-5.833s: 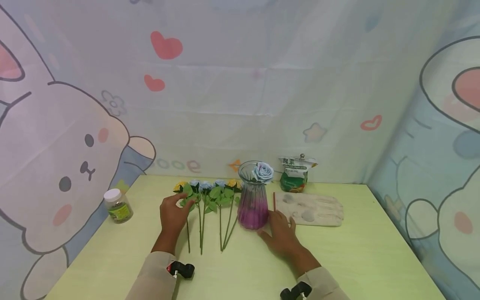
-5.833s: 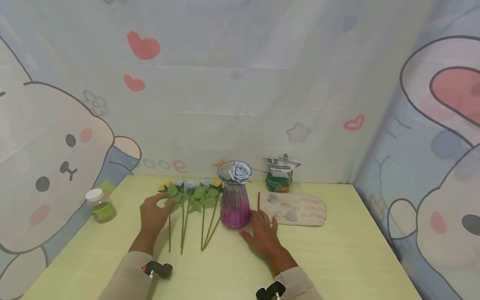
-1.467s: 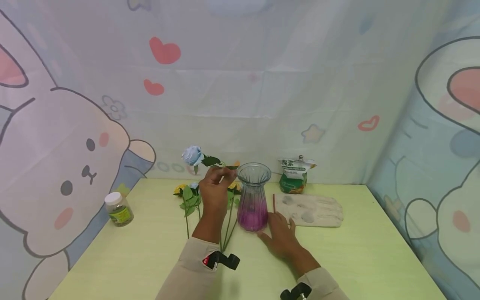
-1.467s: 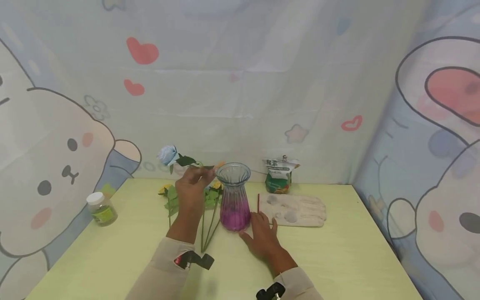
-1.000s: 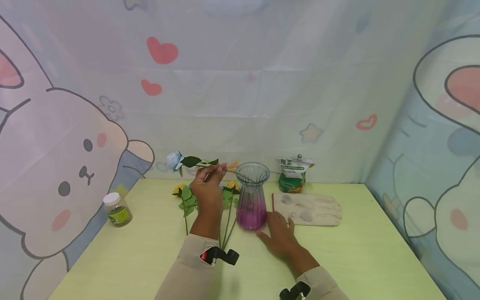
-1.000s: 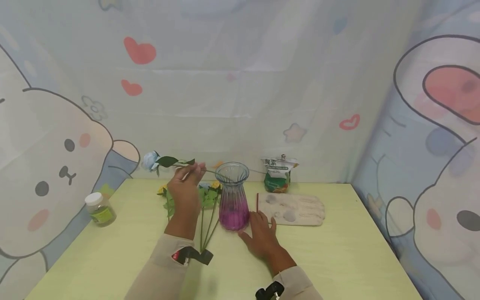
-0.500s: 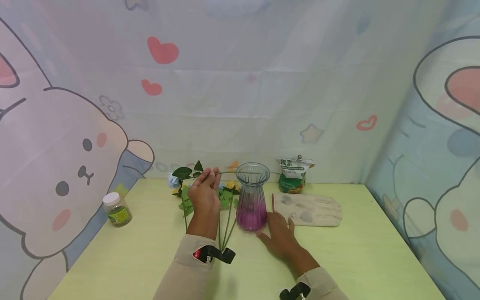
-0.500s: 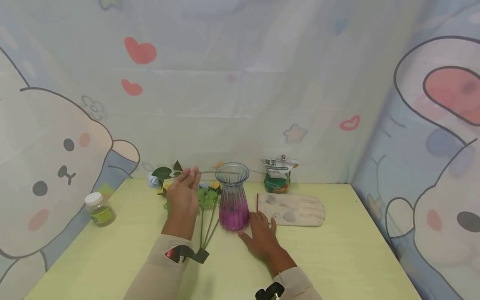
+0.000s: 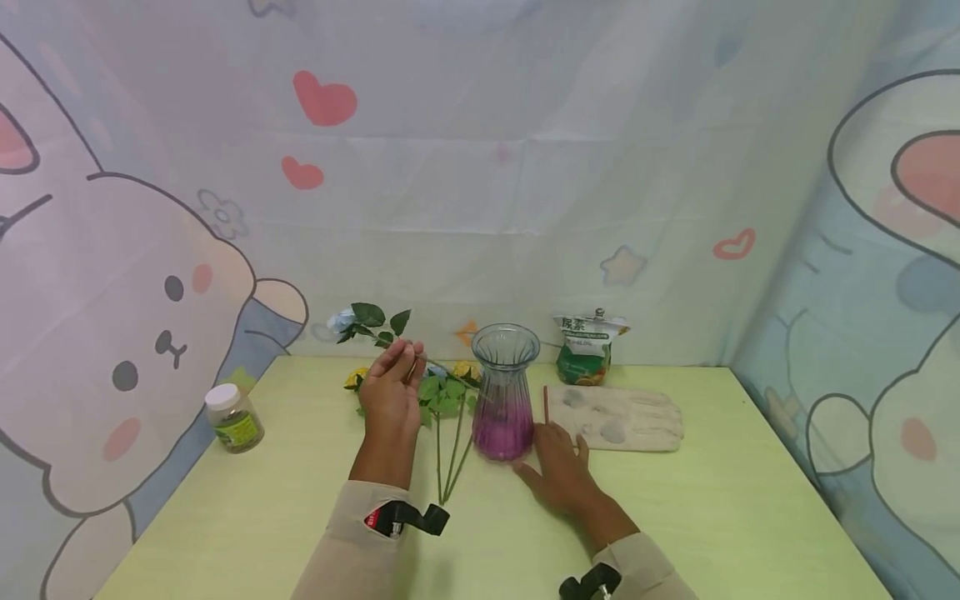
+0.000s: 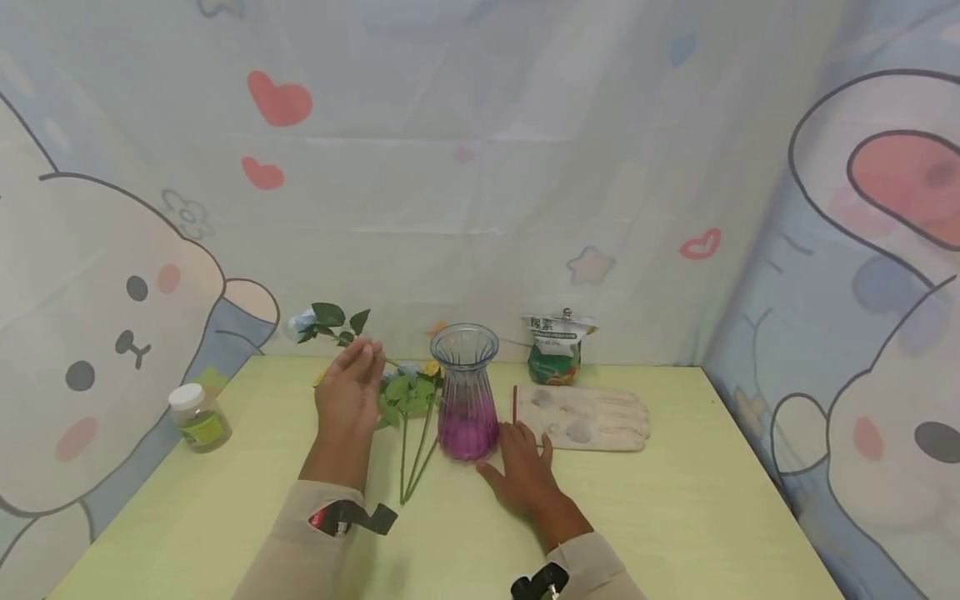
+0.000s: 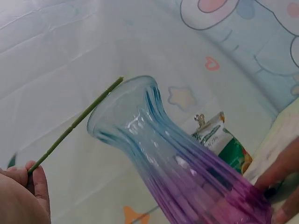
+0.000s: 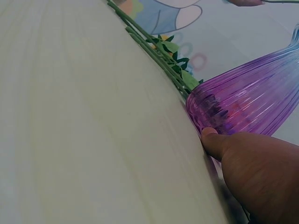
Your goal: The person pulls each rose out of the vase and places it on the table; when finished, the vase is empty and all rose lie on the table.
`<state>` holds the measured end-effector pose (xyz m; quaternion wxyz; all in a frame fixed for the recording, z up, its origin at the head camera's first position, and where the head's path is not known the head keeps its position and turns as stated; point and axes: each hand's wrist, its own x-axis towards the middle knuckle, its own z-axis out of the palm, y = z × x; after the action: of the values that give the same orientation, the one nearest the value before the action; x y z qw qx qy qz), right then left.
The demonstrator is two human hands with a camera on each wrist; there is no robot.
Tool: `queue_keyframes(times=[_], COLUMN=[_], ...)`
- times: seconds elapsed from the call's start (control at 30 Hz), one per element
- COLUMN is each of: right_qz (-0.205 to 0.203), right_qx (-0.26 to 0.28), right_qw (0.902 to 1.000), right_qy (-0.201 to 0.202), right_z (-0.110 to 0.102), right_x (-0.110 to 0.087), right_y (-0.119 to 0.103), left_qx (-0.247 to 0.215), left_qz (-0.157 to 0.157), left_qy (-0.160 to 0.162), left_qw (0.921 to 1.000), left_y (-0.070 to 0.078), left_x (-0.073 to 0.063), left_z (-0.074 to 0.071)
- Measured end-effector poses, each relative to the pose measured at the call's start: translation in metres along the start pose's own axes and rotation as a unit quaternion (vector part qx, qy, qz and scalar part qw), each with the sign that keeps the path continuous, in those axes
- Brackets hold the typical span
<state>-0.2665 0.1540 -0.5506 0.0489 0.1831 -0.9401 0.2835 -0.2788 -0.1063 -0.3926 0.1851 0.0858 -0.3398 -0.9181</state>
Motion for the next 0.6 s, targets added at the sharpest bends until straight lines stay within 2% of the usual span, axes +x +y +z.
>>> queue_keyframes(times=[0.4,0.5,0.6], right_qz=[0.006,0.006,0.002], right_qx=[0.006,0.006,0.005], right_qw=[0.9999,0.9999,1.0000], right_qy=[-0.005,-0.007,-0.002], right_z=[-0.003,-0.003,-0.004], right_x=[-0.002,-0.001,-0.001], right_y=[-0.002,-0.003,-0.004], left_qx=[0.092,0.151,0.213], left_qz=[0.018,0.017,0.009], left_qy=[0.006,0.021,0.035], left_qw=[0.9956,0.9882,0.9764], left_y=[0.009,0.016,0.024], left_x=[0.007,0.009,0.010], left_z=[-0.039,-0.050,-0.060])
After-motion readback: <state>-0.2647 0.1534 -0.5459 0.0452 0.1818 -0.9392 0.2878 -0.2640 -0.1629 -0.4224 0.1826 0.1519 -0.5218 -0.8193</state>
